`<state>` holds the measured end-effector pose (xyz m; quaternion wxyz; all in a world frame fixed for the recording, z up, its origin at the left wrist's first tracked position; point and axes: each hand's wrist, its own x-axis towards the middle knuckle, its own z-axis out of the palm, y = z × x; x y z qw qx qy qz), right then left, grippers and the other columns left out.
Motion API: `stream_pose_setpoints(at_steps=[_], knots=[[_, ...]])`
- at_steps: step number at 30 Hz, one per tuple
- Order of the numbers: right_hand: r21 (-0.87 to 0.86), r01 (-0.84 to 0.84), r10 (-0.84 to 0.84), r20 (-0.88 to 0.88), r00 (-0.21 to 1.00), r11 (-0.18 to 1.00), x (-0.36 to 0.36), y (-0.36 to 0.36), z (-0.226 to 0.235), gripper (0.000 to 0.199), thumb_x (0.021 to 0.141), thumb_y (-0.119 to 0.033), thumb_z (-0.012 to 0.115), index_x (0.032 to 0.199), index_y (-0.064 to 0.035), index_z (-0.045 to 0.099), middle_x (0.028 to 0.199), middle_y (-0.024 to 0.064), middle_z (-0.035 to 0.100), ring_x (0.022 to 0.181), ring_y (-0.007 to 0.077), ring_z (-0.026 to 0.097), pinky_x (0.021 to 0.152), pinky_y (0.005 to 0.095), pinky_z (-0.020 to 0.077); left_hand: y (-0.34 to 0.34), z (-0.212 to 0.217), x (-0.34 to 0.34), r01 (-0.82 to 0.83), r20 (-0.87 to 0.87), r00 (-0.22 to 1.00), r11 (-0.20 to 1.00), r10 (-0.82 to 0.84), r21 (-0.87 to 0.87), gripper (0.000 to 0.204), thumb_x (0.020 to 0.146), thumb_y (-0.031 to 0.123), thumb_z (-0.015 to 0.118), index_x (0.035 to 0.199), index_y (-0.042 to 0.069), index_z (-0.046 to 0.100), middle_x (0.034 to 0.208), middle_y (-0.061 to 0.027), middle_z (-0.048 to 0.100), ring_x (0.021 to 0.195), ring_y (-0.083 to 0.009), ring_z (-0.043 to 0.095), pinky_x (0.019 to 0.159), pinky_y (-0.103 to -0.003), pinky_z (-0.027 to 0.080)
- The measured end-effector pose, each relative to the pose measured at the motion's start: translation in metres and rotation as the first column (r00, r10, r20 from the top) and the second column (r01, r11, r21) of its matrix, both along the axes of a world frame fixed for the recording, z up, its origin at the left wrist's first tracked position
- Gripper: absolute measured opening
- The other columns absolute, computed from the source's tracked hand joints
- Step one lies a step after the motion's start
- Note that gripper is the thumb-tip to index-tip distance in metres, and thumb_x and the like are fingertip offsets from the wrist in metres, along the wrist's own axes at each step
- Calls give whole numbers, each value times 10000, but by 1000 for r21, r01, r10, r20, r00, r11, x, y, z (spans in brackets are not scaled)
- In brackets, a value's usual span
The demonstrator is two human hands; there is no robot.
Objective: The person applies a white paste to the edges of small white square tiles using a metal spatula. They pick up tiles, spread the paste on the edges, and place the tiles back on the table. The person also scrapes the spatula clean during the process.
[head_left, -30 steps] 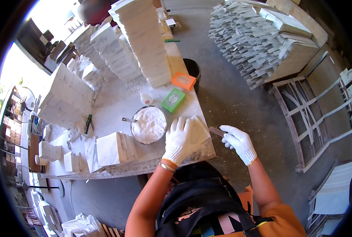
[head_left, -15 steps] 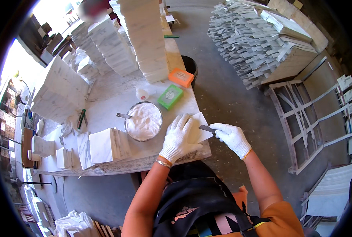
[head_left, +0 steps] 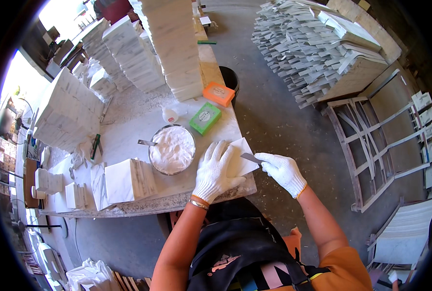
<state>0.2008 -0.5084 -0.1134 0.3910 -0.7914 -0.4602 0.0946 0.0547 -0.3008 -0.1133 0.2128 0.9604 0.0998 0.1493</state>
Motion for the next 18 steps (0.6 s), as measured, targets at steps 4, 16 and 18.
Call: stream_pose_setpoints(at_steps=[4,16,18], knots=[[-21,-9,8,-71,997,1000,-2,-3,1,344,867,-111,724,1211,-122,711,994,112,749,819,283,721,728,370,582,1,-2,0,5,18,1000,1000,-6,2,935,588,418,894,1393,99,540,1485,-152,480,1371,-413,443,1107,-517,400],[-55,19,-29,-193,981,998,-17,-10,0,446,919,-80,658,1362,-128,637,986,123,753,753,233,733,681,343,594,-1,1,0,-18,-3,1000,1000,18,5,923,588,409,895,1382,99,540,1484,-138,479,1363,-405,448,1100,-517,400],[-71,36,-53,-265,963,997,-18,-11,-1,441,933,-78,648,1371,-123,629,991,120,754,743,205,733,669,326,593,-2,0,0,-18,-6,1000,1000,18,2,922,588,407,895,1382,101,541,1483,-137,480,1365,-403,446,1099,-518,399]])
